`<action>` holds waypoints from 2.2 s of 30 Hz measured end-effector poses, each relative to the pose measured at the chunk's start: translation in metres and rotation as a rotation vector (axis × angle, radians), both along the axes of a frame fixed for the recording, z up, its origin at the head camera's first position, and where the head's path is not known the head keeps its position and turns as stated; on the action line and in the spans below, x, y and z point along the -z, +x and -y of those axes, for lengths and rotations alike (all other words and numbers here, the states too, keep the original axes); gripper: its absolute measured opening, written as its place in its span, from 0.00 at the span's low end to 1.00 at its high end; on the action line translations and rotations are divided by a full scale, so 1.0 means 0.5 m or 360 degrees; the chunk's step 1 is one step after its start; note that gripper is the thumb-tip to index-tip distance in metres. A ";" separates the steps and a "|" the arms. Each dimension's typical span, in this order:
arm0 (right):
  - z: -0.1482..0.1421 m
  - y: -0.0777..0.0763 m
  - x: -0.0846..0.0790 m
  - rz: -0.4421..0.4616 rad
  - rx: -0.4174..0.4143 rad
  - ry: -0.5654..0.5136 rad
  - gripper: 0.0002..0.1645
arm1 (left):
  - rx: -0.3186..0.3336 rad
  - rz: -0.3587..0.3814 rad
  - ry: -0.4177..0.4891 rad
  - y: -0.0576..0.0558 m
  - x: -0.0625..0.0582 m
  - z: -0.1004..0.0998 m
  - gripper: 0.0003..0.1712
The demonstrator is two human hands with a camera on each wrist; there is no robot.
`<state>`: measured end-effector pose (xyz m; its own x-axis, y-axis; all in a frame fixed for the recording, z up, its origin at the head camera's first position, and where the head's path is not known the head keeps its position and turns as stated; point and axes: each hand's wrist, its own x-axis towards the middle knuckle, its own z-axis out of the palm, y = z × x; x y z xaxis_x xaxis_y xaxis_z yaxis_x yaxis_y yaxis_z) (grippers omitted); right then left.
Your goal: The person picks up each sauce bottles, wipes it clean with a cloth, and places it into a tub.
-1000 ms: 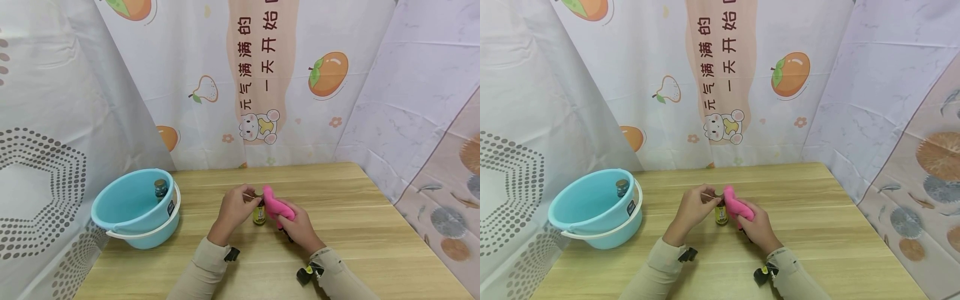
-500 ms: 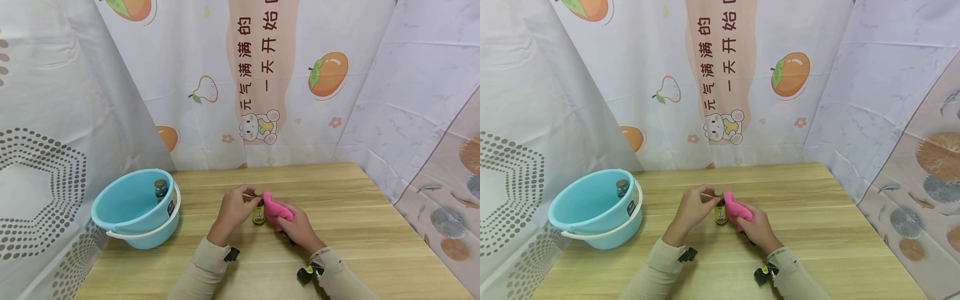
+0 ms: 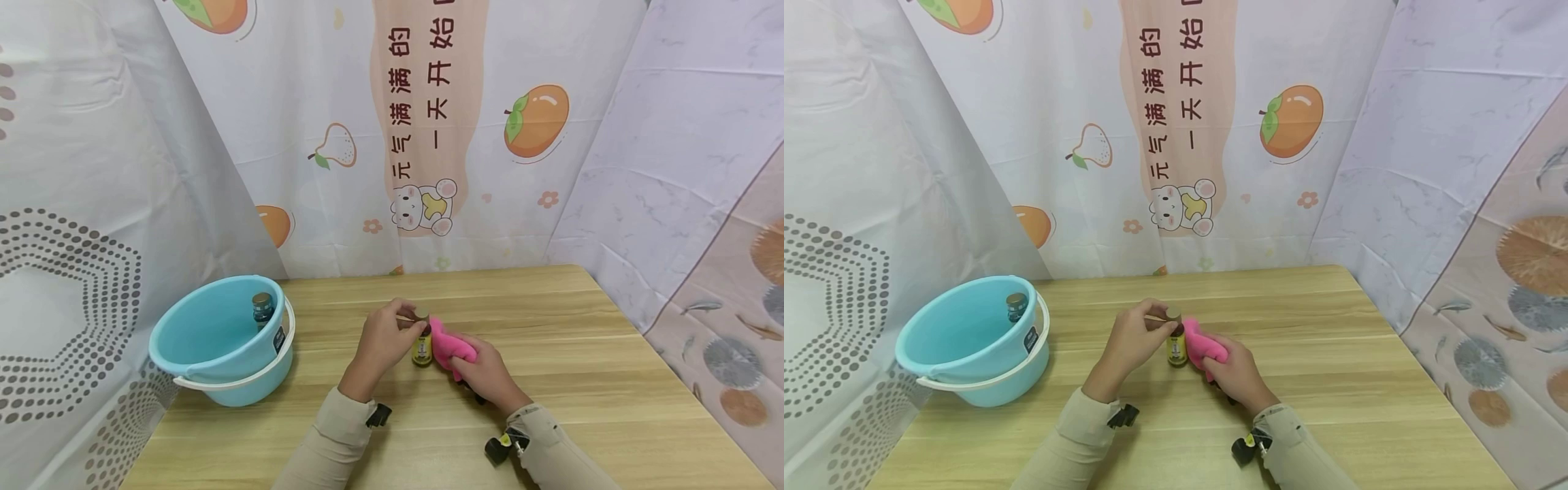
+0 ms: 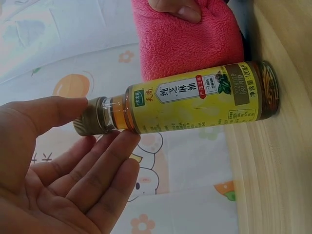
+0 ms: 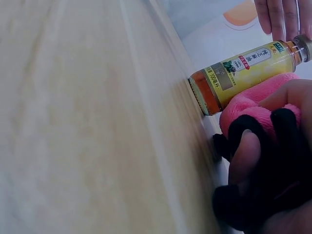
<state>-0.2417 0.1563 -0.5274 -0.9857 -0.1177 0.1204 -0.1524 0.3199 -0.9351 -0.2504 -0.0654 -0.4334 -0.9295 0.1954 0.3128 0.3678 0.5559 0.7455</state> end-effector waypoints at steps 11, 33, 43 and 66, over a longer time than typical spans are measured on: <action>0.003 0.003 0.002 -0.0104 0.0043 -0.0054 0.29 | 0.0007 0.0028 -0.0014 -0.004 0.004 -0.001 0.16; 0.002 0.004 -0.003 -0.0472 -0.0019 -0.0246 0.32 | 0.0134 0.0027 0.0096 -0.006 0.010 -0.005 0.17; 0.005 0.006 -0.005 -0.0444 -0.0020 -0.0188 0.31 | 0.0053 -0.0073 -0.0022 0.001 0.004 -0.007 0.16; 0.003 0.001 0.003 -0.0032 -0.0019 0.0041 0.28 | -0.0075 -0.0061 -0.0067 0.003 0.002 -0.007 0.20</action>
<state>-0.2411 0.1550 -0.5290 -0.9817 -0.1325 0.1372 -0.1751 0.3418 -0.9233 -0.2491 -0.0618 -0.4345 -0.9255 0.1653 0.3408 0.3682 0.6037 0.7071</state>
